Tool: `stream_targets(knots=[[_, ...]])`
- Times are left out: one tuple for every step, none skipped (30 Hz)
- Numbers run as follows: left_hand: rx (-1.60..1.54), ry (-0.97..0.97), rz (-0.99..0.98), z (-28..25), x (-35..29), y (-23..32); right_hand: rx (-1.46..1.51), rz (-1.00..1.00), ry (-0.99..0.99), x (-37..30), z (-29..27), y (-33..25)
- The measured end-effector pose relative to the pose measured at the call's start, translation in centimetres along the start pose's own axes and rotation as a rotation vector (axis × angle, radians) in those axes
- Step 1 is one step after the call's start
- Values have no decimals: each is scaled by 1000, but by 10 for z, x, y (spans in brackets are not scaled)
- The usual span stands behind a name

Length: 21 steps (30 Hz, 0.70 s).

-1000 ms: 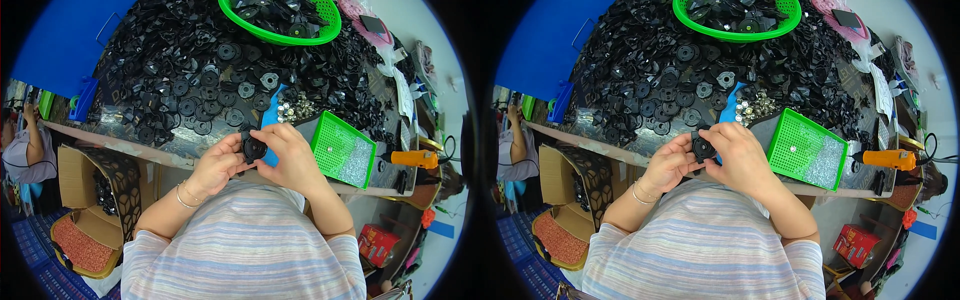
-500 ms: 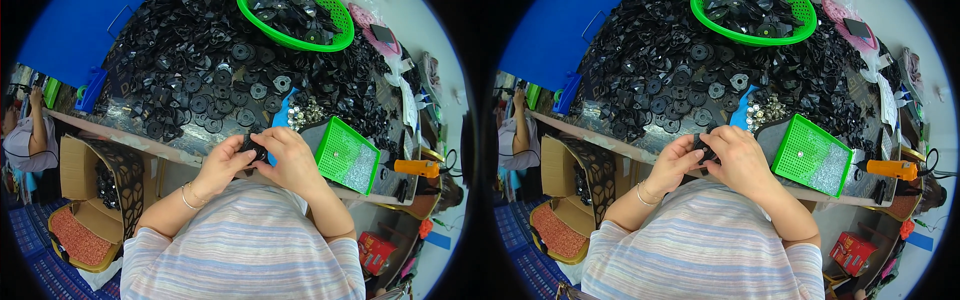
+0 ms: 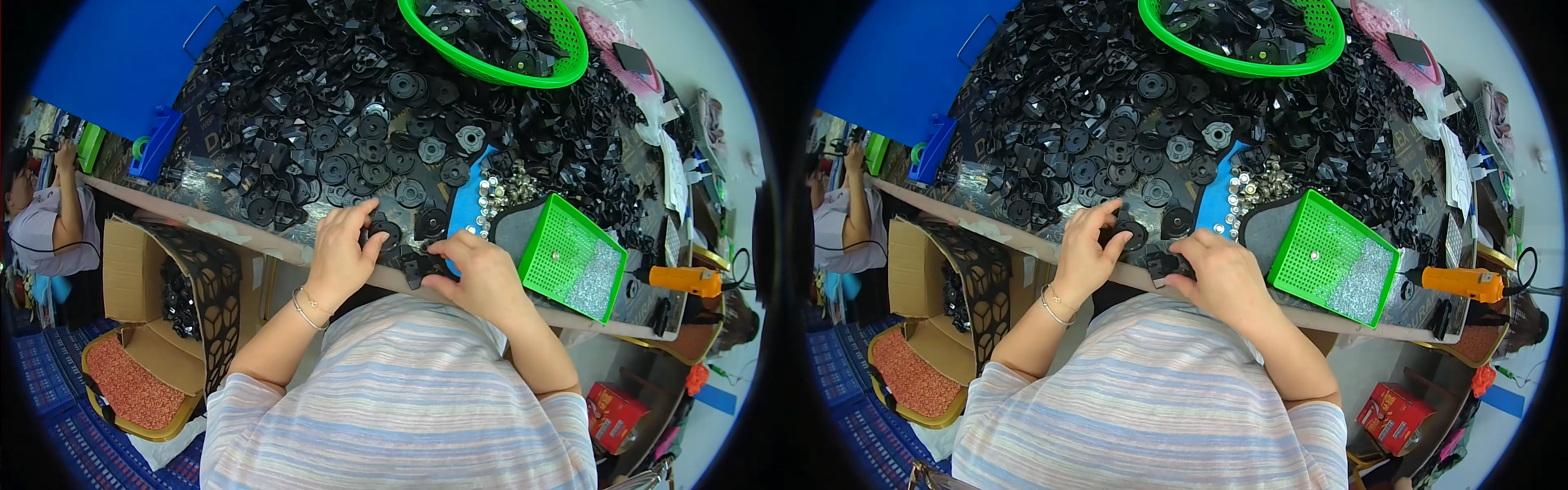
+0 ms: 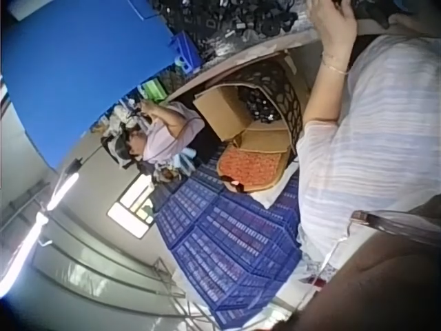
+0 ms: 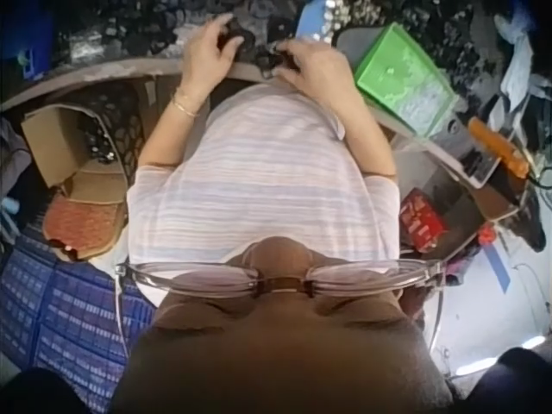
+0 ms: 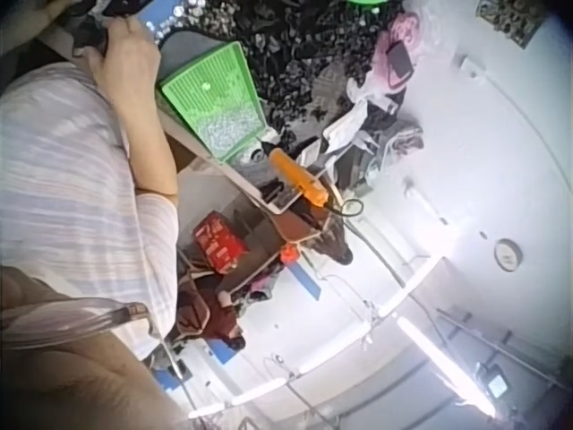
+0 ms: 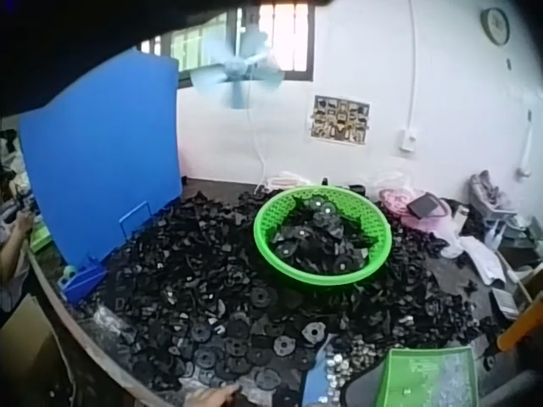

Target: The person assembles plastic components by inserting metal parts into plastic casings by hand and driving screws into them using an electric screwdriver.

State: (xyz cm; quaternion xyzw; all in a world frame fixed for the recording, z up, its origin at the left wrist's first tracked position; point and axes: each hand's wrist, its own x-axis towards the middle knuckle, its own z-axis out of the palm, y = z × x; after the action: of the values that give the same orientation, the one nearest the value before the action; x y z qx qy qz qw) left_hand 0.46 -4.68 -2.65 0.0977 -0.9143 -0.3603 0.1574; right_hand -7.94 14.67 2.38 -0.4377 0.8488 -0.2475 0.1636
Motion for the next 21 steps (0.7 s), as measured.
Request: stream_targets(knots=[[-1, -2, 0, 0, 0, 0, 0, 2, 0, 0, 3, -2], [40, 3, 29, 1, 0, 0, -2, 12, 19, 0, 6, -3], [81, 9, 58, 1, 1, 0, -5, 21, 38, 1, 10, -4], [80, 7, 61, 1, 0, 4, -6, 23, 40, 1, 14, -5], [108, 55, 97, -2, -1, 10, -36, 28, 17, 1, 18, -7], [136, 104, 133, -5, -2, 16, -66, 32, -7, 0, 22, -8], [112, 67, 154, -9, -3, 21, -51, 32, 0, -1, 26, -7], [108, 0, 228, -13, -3, 22, -51, 36, 1, -1, 27, -6], [103, -67, 303, -17, -2, 24, -37, 51, 8, -2, 27, -5], [55, -215, 342, -21, 0, 30, -23, 68, 16, -2, 28, -4], [-15, -279, 369, -21, -2, 32, -25, 66, 16, -2, 27, -1], [-85, -344, 397, -19, -5, 34, 96, 73, -12, -2, 26, 3], [-123, -363, 409, -13, -8, 35, 216, 82, -39, -1, 24, 7], [-125, -363, 413, -7, -9, 33, 222, 70, -109, -1, 20, 11], [-105, -401, 418, -1, -10, 30, 219, 73, -106, -2, 17, 13], [-84, -438, 423, 3, -10, 30, 298, 101, -199, -4, 12, 15], [-88, -442, 427, 5, -9, 30, 379, 132, -291, -5, 8, 19], [-79, -444, 403, 4, -7, 31, 431, 199, -294, -7, -2, 21], [-69, -446, 378, 3, -6, 33, 483, 266, -296, -7, -13, 23], [-72, -449, 382, 2, -3, 37, 383, 322, -144, -6, -18, 27], [-233, -469, 222, -1, -1, 42, 158, 247, 49, -5, -19, 34]])
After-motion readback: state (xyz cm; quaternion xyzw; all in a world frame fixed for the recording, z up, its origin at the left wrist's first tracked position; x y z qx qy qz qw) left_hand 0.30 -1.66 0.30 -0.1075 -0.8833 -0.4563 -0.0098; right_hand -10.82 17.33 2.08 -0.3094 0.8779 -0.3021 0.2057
